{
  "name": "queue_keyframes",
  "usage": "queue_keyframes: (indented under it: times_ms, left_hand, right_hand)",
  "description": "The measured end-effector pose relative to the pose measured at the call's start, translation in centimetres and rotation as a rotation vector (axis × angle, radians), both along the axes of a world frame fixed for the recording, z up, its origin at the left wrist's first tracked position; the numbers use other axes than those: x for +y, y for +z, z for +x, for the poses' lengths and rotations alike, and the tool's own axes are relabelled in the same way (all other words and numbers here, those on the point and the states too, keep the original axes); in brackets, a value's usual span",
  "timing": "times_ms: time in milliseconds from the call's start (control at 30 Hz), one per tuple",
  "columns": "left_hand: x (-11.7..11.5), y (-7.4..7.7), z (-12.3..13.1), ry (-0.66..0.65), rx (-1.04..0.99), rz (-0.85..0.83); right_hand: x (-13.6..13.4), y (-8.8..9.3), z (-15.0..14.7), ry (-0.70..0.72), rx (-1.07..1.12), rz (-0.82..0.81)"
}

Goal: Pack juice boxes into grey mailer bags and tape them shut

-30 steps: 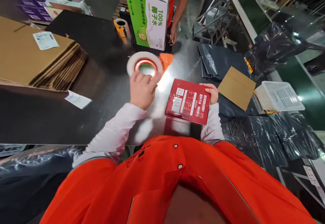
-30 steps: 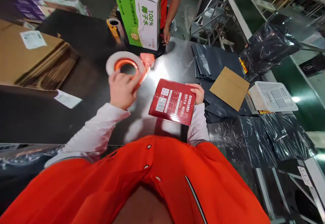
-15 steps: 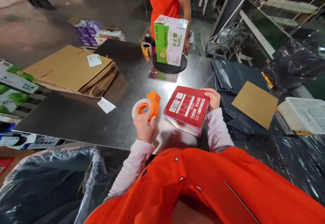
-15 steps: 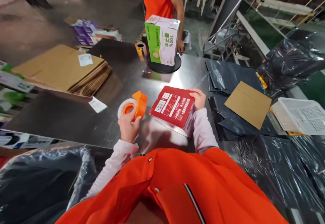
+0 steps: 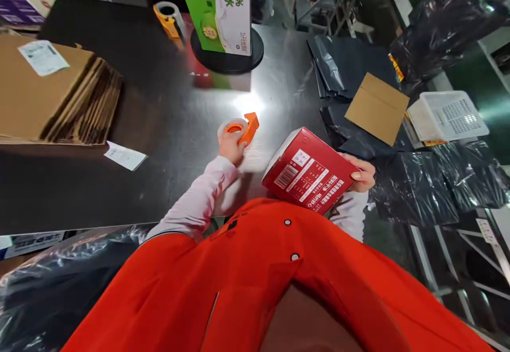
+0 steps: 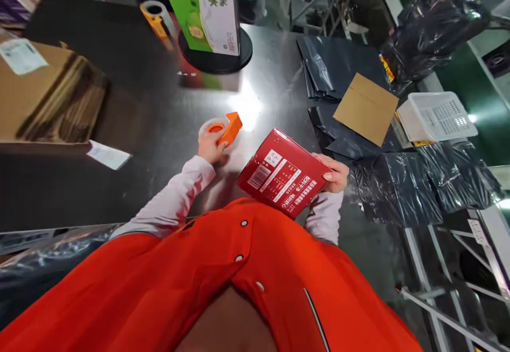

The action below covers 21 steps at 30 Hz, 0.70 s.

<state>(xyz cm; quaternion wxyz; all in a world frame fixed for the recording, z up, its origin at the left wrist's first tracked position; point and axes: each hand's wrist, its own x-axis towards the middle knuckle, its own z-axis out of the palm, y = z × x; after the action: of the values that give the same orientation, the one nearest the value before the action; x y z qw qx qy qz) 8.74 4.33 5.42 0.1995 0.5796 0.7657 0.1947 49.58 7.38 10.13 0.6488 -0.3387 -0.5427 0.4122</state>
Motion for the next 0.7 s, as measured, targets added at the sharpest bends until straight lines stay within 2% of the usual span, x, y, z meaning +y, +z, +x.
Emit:
queue_keyframes:
  times_ms: [167,233,300,400,433,467,567,600,633,700]
  left_hand:
    - [5.2,-1.5,-1.4,-0.170,0.009,0.043]
    - [7.5,-2.0,-1.5,-0.240,0.022,0.067]
    - [10.1,-1.9,-0.8,-0.276,0.026,0.097]
    - [14.0,-0.5,1.9,-0.257,0.055,0.136]
    - [14.9,0.3,3.2,-0.303,0.071,0.131]
    - [15.6,1.2,4.7,-0.401,0.086,0.112]
    - [16.5,3.4,8.1,-0.817,0.120,0.032]
    - [16.5,3.9,8.5,-0.917,0.130,0.004]
    - [16.5,4.3,8.4,-0.956,0.130,-0.017]
    - [16.4,4.7,6.5,-0.883,0.128,-0.044]
  right_hand:
    - [-4.2,0.1,3.8,-0.042,-0.139,-0.107]
    - [-5.8,0.4,5.0,-0.153,-0.160,-0.174]
    - [-7.2,0.6,5.7,-0.271,-0.336,-0.315]
    - [-8.5,0.6,6.1,-0.353,-0.720,-0.558]
    - [-8.7,0.4,6.2,-0.357,-0.805,-0.598]
    - [-8.9,0.2,6.3,-0.358,-0.862,-0.614]
    - [-9.4,-0.5,6.6,-0.346,-1.040,-0.627]
    - [-9.6,-0.8,6.6,-0.338,-1.119,-0.633]
    - [-9.8,-1.0,6.6,-0.330,-1.205,-0.641]
    - [-10.4,-1.4,6.6,-0.312,-1.399,-0.668]
